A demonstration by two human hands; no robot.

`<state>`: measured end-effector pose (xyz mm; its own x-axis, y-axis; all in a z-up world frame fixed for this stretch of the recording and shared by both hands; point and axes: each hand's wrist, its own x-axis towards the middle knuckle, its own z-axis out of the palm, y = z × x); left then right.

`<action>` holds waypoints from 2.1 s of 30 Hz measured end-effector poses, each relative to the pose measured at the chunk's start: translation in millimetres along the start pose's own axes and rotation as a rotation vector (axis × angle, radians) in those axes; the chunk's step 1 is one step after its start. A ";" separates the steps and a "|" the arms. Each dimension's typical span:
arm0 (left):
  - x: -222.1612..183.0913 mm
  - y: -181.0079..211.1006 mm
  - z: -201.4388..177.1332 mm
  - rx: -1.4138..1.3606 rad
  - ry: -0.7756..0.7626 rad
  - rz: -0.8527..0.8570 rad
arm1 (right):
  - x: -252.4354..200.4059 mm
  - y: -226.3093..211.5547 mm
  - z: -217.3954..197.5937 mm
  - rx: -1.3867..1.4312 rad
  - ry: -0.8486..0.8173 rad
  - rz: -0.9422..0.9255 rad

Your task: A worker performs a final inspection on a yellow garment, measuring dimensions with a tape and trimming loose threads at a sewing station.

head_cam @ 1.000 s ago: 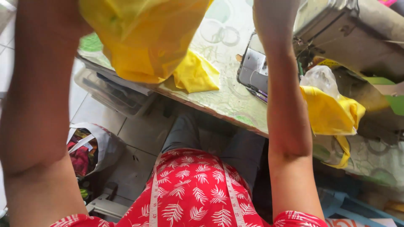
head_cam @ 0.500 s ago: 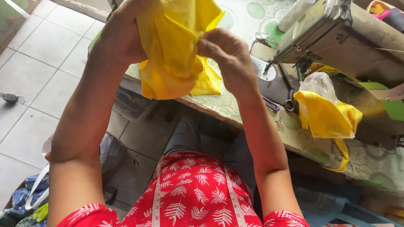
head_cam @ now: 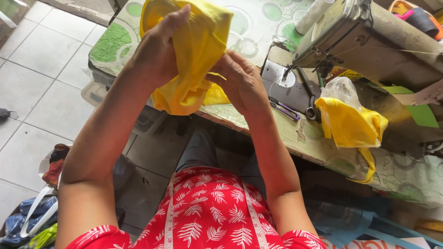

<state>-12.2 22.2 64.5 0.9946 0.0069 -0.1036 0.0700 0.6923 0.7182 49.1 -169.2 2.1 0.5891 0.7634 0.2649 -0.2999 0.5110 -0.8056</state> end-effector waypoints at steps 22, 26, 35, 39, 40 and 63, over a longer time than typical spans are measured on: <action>-24.9 2.0 -27.0 0.282 -0.037 0.261 | -14.8 8.0 -4.6 0.201 0.199 -0.210; -28.9 -9.6 -17.3 0.306 -0.007 0.451 | -24.1 -6.7 -1.4 -0.105 0.367 -0.428; -57.7 -14.2 -3.1 0.770 -0.039 0.723 | -45.3 -16.9 11.0 -0.632 0.463 -0.467; -61.8 -10.6 -2.0 0.942 -0.062 0.620 | -46.4 -17.6 15.0 -0.712 0.434 -0.447; -59.8 -11.9 -5.2 0.943 -0.061 0.621 | -46.8 -17.9 15.5 -0.711 0.433 -0.447; -51.0 -63.6 -47.1 2.151 0.495 1.084 | -61.9 -9.6 2.1 -0.919 0.396 -0.245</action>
<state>-70.9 11.7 -8.4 0.6638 0.0107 0.7478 0.0395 -0.9990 -0.0208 13.9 -220.5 -5.5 0.8117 0.4091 0.4169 0.4535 0.0085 -0.8912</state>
